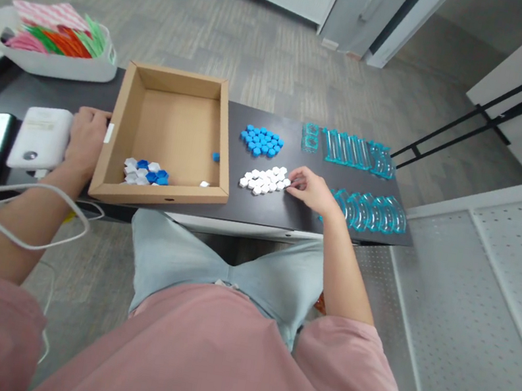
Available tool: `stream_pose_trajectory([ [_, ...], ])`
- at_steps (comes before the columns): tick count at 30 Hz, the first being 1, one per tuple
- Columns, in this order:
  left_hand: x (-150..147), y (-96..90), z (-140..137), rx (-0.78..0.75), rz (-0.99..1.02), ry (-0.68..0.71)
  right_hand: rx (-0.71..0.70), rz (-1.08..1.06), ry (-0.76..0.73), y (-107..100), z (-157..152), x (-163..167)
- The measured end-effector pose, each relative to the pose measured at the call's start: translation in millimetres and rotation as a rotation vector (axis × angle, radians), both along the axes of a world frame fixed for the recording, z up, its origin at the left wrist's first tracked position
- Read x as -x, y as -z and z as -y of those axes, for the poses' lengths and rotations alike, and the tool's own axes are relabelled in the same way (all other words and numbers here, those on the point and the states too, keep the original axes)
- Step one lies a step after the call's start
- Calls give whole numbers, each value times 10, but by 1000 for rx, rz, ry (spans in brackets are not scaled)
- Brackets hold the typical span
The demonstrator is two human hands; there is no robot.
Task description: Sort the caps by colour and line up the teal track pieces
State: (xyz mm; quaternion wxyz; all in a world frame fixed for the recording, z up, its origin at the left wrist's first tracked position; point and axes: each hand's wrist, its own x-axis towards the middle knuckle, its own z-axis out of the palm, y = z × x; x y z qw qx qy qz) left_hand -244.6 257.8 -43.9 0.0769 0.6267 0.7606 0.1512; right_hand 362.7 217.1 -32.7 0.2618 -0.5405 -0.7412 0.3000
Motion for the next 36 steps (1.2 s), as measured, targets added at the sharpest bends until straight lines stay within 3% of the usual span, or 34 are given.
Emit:
stream_pose_trajectory([
  [3, 2, 0, -4, 0, -3, -8, -56, 51, 17, -159, -9, 58],
  [6, -5, -17, -3, 10, -11, -4, -165, 107, 19, -495, -74, 316],
  [11, -44, -73, 25, 24, -18, 8, -295, 195, -244, -963, -360, 1355],
  [15, -70, -92, 44, 41, -27, 6, -386, 481, -494, -883, -652, 2285],
  [18, -66, -69, 50, 0, -24, 4, -384, 799, -516, -679, -766, 2759],
  [21, -49, -37, 49, -21, -24, 11, -299, 1017, -508, -591, -784, 2983],
  [24, -34, -10, 42, -23, -21, 13, -286, 955, -568, -686, -805, 2924],
  [28, -25, 18, 38, -35, -7, 6, -274, 548, -507, -888, -990, 2368],
  [32, -28, 24, 49, -34, -30, 11, -171, 256, -226, -887, -1341, 1508],
  [36, -41, 5, 58, -23, -41, 12, -84, 220, 101, -677, -1682, 941],
])
